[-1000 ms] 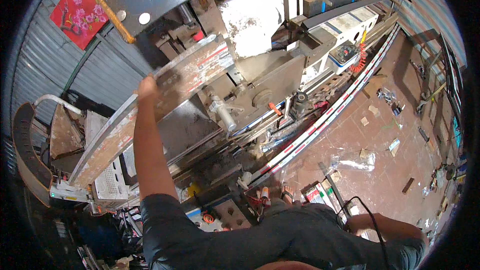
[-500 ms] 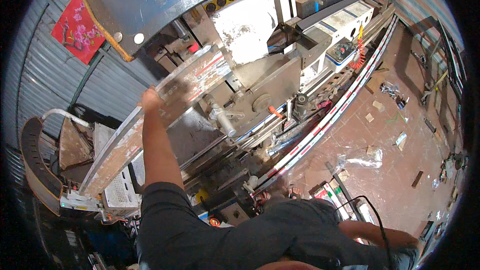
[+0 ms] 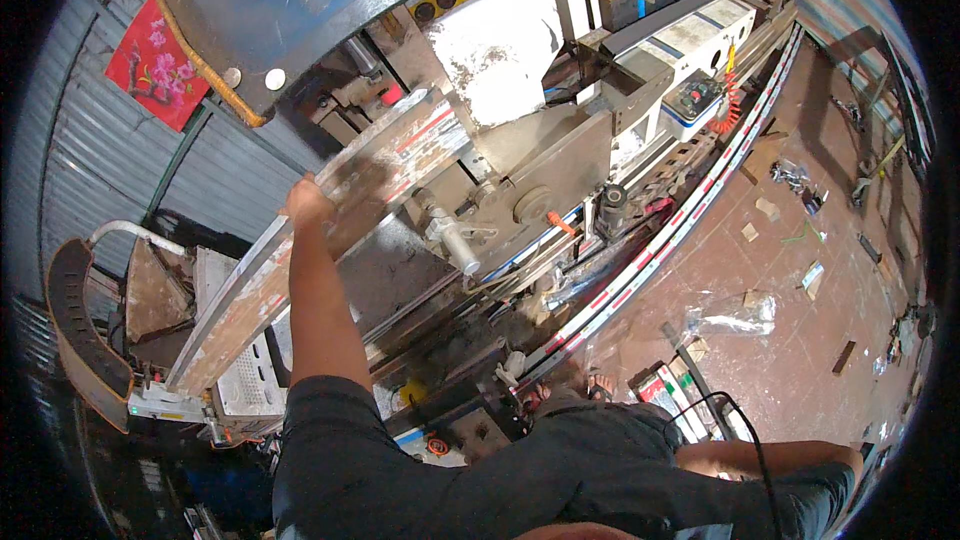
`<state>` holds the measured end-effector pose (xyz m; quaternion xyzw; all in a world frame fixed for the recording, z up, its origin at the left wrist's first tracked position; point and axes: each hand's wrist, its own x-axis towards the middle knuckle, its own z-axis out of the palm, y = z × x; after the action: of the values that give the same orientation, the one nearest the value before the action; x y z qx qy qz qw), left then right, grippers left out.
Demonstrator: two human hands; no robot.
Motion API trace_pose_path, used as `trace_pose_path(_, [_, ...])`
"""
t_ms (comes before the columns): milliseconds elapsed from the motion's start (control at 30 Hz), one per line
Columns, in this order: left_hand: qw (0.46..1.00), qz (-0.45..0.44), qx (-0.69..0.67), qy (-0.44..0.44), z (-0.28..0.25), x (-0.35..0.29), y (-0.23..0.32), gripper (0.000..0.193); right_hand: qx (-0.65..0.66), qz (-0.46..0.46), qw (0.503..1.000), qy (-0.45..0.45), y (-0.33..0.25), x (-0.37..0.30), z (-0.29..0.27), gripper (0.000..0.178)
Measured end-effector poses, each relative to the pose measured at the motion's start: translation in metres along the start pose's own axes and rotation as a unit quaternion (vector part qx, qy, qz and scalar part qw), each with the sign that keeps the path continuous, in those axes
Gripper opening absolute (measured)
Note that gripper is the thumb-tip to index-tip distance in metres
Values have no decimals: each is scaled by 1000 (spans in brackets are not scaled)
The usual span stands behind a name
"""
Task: The person operates a metal cutting saw to cut square metal tubes. They load a tube into the saw, activate the cutting cycle, remove the cut piece, and repeat the process with additional tubes.
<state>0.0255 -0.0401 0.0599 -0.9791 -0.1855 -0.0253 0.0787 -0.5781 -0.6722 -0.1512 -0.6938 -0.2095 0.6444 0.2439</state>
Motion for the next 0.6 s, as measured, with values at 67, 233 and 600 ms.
trace_pose_path(67, [1000, -5, 2, -4, 2, 2, -8, 102, -7, -3, 1000, -4, 0, 0, -2, 49])
trace_pose_path(233, [1000, 1, 12, -12, -11, -8, 14, 99, 6, -3, 1000, -3, -4, 1, 1, 49])
trace_pose_path(600, [1000, 25, 7, -1, -7, -5, 9, 97, 8, -18, 1000, 2, -6, 4, 11, 49])
